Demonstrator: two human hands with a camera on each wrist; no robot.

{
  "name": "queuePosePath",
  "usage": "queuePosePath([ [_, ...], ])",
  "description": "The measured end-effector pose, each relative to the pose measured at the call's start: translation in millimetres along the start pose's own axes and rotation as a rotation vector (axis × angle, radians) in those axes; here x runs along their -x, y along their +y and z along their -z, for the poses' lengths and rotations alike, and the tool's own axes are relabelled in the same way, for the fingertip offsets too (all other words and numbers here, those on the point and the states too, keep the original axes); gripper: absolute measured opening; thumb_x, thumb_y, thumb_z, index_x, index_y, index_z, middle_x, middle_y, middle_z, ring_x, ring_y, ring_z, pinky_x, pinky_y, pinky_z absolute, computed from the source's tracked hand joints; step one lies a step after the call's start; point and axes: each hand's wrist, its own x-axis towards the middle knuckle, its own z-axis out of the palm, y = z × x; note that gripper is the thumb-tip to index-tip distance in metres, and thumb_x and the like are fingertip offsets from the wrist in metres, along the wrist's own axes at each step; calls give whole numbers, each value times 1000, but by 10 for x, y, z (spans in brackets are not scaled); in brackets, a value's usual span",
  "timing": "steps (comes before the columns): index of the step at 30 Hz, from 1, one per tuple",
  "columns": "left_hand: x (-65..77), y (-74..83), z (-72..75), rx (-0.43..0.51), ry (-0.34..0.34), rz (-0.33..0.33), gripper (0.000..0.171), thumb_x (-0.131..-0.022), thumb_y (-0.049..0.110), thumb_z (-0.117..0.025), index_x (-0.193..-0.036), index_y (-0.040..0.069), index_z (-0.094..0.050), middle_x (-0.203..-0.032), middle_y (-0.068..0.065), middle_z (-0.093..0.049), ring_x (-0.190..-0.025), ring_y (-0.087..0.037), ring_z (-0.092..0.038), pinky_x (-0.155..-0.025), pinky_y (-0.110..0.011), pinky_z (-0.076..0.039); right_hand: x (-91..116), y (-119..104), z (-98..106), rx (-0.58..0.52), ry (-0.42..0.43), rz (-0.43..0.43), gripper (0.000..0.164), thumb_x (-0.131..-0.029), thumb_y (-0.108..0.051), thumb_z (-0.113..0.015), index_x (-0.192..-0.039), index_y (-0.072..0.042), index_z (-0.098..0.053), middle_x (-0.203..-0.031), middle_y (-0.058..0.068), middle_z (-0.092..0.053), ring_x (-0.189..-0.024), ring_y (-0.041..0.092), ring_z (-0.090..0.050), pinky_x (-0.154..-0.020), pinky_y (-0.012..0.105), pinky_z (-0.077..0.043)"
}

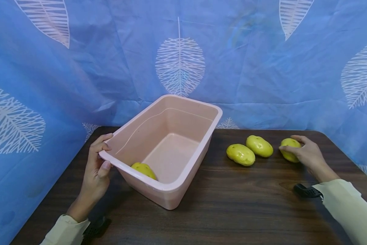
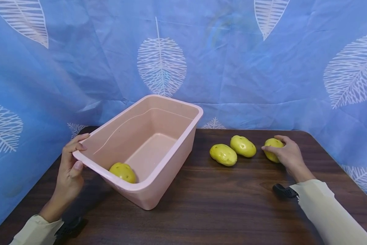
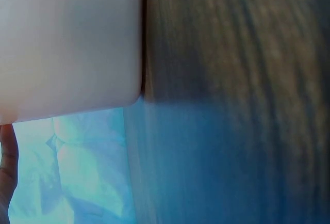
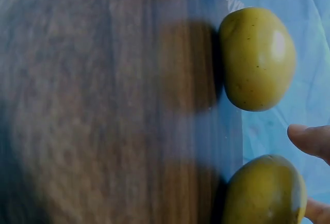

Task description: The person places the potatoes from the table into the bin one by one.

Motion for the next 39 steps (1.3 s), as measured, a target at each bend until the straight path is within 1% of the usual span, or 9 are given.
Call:
queuePosePath([
  [4,-2,-4,0,24,-1,-3,36,-105,12,-52,-129,-10,-36,-163,-16,-32,-144,-32,-35,-107,-20,-46,-33,-11,-19,16,-24,16,92,-101,-45,-64,-163,5,-17,-156,45,-23,-125,57,-41,-89,60,-47],
  [10,-12,8,-1,36,-2,-12,38,-105,14,-52,-129,-11,-35,-163,-17,-32,-144,-33,-35,-108,-20,-46,-63,4,-38,40,-47,58,91,-101,-40,-66,-163,5,-17,-150,45,-27,-119,55,-44,-83,53,-49],
  [15,-25,7,-7,22,-3,-25,38,-105,14,-52,-130,-10,-36,-162,-19,-31,-144,-33,-35,-109,-20,-45,-60,36,-58,51,-33,73,87,-101,-37,-66,-163,3,-20,-148,45,-31,-116,55,-45,-82,54,-48],
  [20,-11,11,-6,37,-4,-15,37,-105,12,-52,-129,-10,-35,-162,-17,-32,-143,-32,-35,-108,-20,-46,-29,65,-65,51,-38,86,84,-102,-38,-65,-164,0,-23,-149,45,-30,-116,55,-45,-82,55,-47],
  [25,1,12,-8,29,-4,-13,37,-105,11,-51,-130,-10,-35,-162,-17,-31,-144,-32,-35,-107,-20,-46,1,73,-24,27,-15,89,82,-103,-39,-62,-164,-2,-23,-152,44,-28,-117,55,-44,-81,55,-46],
  [28,6,13,-6,18,1,-10,37,-105,11,-51,-129,-10,-35,-162,-17,-32,-144,-32,-35,-106,-20,-47,20,67,4,12,3,87,82,-104,-40,-61,-165,-2,-22,-154,44,-27,-118,56,-44,-79,53,-47],
  [30,6,11,-5,9,4,-8,37,-105,12,-52,-129,-10,-36,-162,-18,-32,-144,-32,-35,-106,-19,-46,31,69,17,-8,13,88,82,-104,-39,-61,-165,-2,-20,-154,44,-26,-118,55,-44,-77,48,-48],
  [35,-2,2,-6,-9,5,-11,37,-105,14,-52,-130,-10,-36,-162,-22,-31,-143,-33,-36,-108,-19,-45,69,80,38,-38,39,91,85,-103,-39,-63,-164,1,-19,-154,42,-28,-113,49,-46,-67,30,-47],
  [39,-2,5,-8,-30,2,-8,37,-105,13,-51,-130,-10,-36,-162,-19,-32,-143,-32,-36,-108,-18,-44,90,87,52,-63,55,93,86,-102,-41,-65,-165,-3,-21,-156,38,-29,-111,41,-47,-64,24,-49],
])
